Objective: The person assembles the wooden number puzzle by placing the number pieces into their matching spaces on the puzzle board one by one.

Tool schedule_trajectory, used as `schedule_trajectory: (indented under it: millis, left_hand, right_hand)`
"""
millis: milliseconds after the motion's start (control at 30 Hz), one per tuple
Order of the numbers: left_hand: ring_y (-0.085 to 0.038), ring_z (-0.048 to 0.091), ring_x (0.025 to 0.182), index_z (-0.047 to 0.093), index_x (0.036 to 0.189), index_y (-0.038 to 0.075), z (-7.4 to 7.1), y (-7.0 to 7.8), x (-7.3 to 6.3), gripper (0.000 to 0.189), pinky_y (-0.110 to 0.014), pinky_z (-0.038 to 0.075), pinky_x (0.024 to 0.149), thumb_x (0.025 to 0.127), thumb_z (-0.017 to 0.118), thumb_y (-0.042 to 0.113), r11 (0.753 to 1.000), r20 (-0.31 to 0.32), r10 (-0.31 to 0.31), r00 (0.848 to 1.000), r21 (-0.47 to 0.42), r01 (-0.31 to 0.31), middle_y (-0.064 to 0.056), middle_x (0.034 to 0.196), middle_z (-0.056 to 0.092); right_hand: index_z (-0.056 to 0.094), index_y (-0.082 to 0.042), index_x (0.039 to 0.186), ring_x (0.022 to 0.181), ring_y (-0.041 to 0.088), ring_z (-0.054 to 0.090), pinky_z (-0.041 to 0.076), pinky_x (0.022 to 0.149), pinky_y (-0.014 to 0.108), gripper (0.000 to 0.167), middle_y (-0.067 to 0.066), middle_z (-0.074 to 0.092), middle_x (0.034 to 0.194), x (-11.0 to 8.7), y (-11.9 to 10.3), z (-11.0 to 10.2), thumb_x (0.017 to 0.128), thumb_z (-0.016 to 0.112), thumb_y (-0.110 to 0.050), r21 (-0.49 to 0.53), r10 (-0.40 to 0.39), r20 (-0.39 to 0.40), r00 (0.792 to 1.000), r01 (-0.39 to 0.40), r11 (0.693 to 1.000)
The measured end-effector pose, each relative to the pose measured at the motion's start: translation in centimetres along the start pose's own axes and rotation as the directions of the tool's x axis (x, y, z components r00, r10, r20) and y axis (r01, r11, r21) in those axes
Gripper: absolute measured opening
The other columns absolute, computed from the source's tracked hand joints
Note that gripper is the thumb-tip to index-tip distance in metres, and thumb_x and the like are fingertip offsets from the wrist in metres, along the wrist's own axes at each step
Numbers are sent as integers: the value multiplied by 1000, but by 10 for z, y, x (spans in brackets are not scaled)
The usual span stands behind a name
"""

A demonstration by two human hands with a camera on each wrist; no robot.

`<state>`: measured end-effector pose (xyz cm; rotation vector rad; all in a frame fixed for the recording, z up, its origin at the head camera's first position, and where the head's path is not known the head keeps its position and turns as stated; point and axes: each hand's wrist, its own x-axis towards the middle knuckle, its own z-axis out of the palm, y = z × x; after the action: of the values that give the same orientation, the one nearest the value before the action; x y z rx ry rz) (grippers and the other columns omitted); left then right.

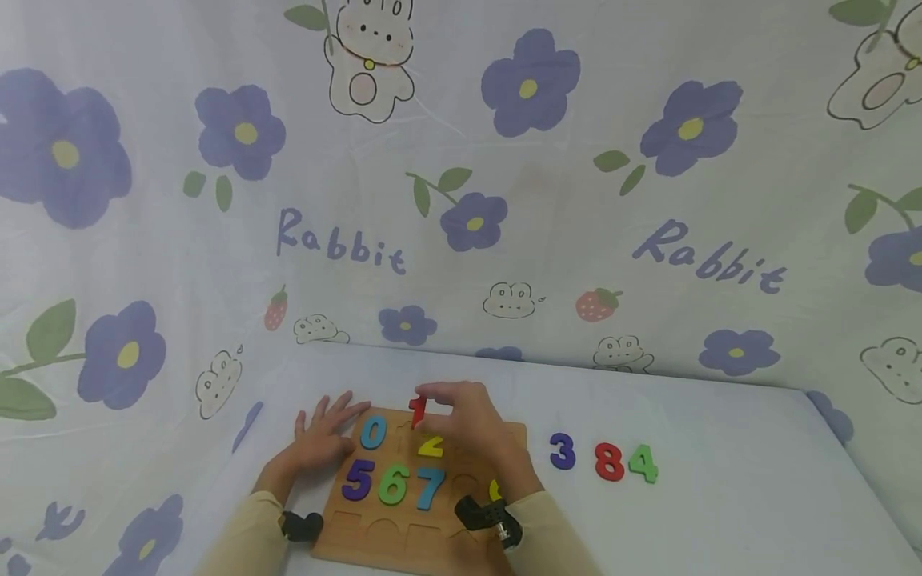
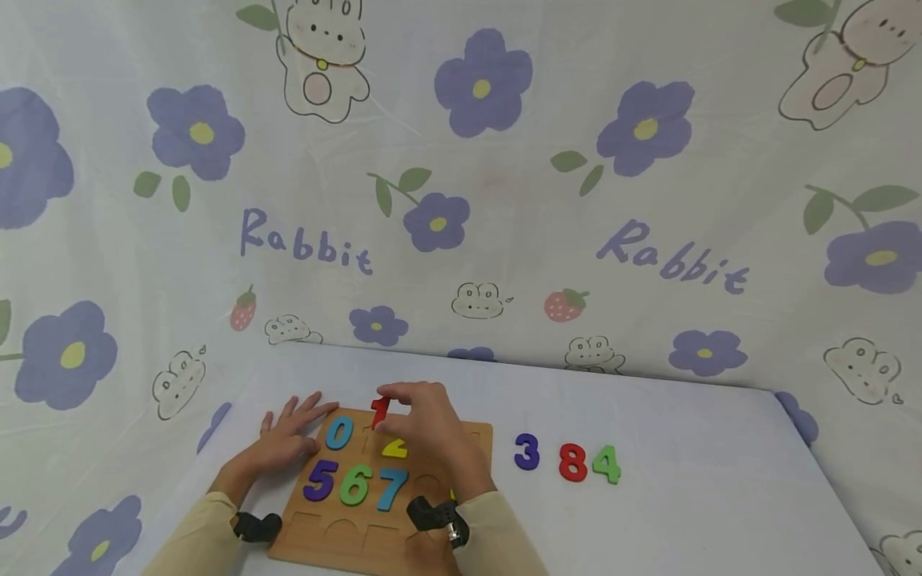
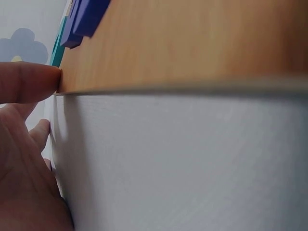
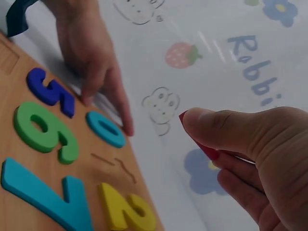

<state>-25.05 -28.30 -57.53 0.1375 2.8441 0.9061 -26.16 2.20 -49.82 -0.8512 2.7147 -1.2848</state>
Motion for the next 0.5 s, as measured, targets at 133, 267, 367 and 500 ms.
schedule_trajectory:
  millis: [133, 267, 367, 500]
  left_hand:
    - [-59, -5, 166, 53, 164, 22, 1, -2, -1, 75, -83, -16, 123, 90, 64, 14, 1000, -18, 17, 1000, -15, -17, -23, 181, 21]
    - [-61, -4, 165, 55, 162, 23, 1, -4, -2, 75, -84, -17, 121, 88, 64, 16, 997, -39, 49, 998, -50, -51, -24, 180, 23]
    - [-60, -5, 165, 55, 162, 24, 3, -7, 0, 74, -84, -18, 122, 88, 65, 17, 996, -49, 60, 997, -57, -62, -24, 181, 23]
    - [-58, -5, 166, 54, 163, 24, 5, -10, 2, 75, -83, -17, 123, 89, 64, 18, 997, -53, 55, 997, -43, -58, -22, 181, 22]
  right_hand:
    - [74, -21, 144, 141, 30, 66, 56, 116, 53, 50, -1, 74, 145, 5, 6, 13, 96, 85, -27, 21, 31, 42, 999, -32, 999]
    - [73, -23, 146, 147, 29, 61, 51, 122, 54, 51, -3, 73, 147, 9, 12, 24, 96, 85, -26, 40, 74, 84, 994, -78, 996]
    - [73, -22, 146, 147, 29, 61, 49, 123, 54, 52, -3, 73, 147, 11, 16, 33, 96, 85, -25, 10, 77, 97, 992, -78, 997]
    - [74, -19, 144, 143, 29, 64, 51, 121, 53, 51, -1, 75, 144, 15, 22, 43, 94, 87, -24, -58, 53, 96, 994, -48, 997]
